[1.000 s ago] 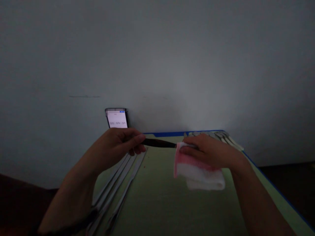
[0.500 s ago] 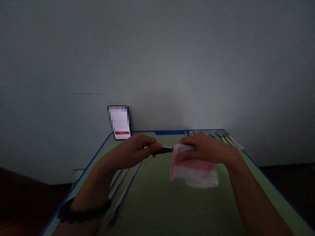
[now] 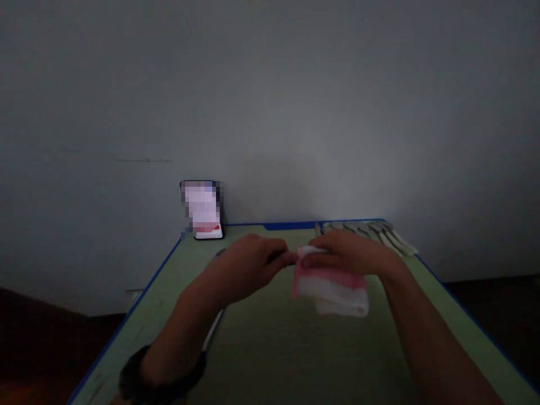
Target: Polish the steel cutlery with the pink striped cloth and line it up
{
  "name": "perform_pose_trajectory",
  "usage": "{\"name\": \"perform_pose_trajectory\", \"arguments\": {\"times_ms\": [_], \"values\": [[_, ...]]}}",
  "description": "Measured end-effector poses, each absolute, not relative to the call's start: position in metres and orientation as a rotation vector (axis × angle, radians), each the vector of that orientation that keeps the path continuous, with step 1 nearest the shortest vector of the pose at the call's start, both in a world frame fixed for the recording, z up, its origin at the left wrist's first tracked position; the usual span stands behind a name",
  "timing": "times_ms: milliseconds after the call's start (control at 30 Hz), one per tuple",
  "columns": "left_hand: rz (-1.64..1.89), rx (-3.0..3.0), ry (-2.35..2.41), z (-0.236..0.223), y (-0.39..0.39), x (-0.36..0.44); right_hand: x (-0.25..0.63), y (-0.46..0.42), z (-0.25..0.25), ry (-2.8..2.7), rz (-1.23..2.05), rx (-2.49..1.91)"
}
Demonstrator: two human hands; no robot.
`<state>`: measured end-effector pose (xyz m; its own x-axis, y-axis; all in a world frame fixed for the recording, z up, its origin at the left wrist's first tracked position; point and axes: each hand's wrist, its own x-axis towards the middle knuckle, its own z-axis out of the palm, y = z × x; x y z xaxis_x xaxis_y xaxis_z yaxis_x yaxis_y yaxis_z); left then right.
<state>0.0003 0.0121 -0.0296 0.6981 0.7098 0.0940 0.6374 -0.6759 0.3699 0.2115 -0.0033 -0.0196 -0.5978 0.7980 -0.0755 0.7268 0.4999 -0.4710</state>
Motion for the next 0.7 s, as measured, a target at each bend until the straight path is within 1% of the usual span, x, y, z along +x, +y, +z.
{"name": "perform_pose_trajectory", "arguments": {"times_ms": [133, 200, 467, 700], "values": [[0.298, 2.437, 1.106, -0.033, 0.015, -0.006, 0.206, -0.003, -0.023, -2.551, 0.448, -1.455], [0.302, 2.355, 1.097, -0.032, 0.017, -0.009, 0.205, -0.004, -0.024, -2.528, 0.397, -1.493], [0.315, 2.499, 1.166, -0.022, 0.019, -0.015, 0.207, -0.005, -0.019, -2.566, 0.572, -1.325], [0.355, 2.485, 1.194, -0.022, 0.026, -0.038, 0.233, -0.006, -0.014, -2.527, 0.617, -1.406]]}}
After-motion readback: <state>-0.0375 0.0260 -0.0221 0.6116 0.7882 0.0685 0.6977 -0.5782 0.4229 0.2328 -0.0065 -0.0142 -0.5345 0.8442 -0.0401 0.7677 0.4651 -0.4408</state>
